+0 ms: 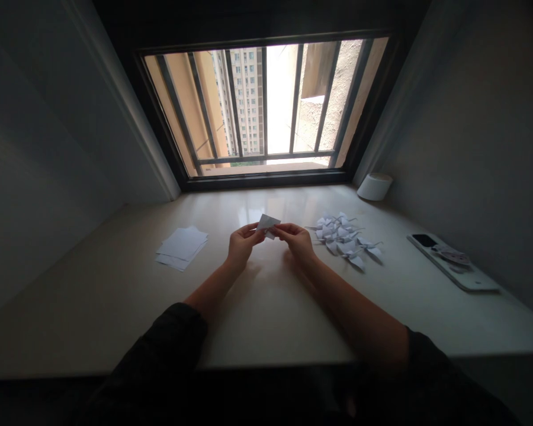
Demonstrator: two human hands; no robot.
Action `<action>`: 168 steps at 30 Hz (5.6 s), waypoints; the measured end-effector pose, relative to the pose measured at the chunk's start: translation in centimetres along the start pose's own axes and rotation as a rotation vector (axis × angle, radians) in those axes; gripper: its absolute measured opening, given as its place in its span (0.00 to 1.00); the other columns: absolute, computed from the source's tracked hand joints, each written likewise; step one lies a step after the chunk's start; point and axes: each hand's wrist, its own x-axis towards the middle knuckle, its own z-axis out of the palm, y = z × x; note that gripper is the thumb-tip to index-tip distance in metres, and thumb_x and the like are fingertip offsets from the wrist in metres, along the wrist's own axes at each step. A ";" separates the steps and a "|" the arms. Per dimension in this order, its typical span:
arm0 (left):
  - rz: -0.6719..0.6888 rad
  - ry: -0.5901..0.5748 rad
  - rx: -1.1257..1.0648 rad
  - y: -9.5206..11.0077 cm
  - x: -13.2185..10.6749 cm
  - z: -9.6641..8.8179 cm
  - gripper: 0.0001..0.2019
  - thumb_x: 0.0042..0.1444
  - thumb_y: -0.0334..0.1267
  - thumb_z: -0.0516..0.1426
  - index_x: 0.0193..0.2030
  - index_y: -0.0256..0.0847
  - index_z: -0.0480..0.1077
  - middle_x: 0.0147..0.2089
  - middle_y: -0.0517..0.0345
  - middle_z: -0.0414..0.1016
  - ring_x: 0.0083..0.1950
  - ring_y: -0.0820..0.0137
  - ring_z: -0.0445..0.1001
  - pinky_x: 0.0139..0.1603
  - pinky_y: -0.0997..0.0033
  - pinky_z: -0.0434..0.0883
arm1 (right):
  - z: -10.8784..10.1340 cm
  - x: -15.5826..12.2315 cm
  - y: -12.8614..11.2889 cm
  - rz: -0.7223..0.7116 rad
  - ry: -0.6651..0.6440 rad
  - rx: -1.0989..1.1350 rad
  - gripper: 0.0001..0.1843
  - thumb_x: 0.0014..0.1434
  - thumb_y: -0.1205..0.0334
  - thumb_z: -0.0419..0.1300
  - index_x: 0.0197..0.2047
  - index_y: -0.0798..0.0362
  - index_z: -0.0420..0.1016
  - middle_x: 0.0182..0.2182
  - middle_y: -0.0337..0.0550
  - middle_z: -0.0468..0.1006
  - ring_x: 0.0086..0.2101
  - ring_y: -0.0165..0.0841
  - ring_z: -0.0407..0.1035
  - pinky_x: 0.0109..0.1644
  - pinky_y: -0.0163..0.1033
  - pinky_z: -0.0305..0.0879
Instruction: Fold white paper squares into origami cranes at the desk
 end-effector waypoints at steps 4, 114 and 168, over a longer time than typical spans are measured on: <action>0.083 -0.032 0.144 0.2 0.1 -0.2 0.21 0.37 0.43 0.68 0.38 0.34 0.76 0.32 0.49 0.79 0.34 0.64 0.77 0.41 0.62 0.71 | -0.1 0.1 0.0 -0.008 0.000 0.040 0.19 0.32 0.55 0.73 0.26 0.52 0.71 0.21 0.37 0.78 0.26 0.32 0.72 0.33 0.38 0.66; 0.516 -0.018 0.739 1.1 0.0 -1.3 0.28 0.46 0.45 0.63 0.57 0.52 0.66 0.32 0.62 0.71 0.27 0.75 0.68 0.34 0.75 0.68 | -0.5 0.0 -0.8 -0.359 -0.105 -0.378 0.12 0.45 0.51 0.66 0.31 0.49 0.76 0.32 0.41 0.79 0.31 0.34 0.72 0.37 0.40 0.67; 0.312 0.044 0.114 0.5 -0.4 0.1 0.19 0.44 0.41 0.65 0.45 0.39 0.75 0.33 0.53 0.80 0.36 0.66 0.77 0.42 0.64 0.73 | 1.1 -1.2 -1.0 -0.077 0.014 0.065 0.12 0.39 0.56 0.70 0.27 0.52 0.78 0.23 0.40 0.79 0.28 0.33 0.73 0.38 0.40 0.67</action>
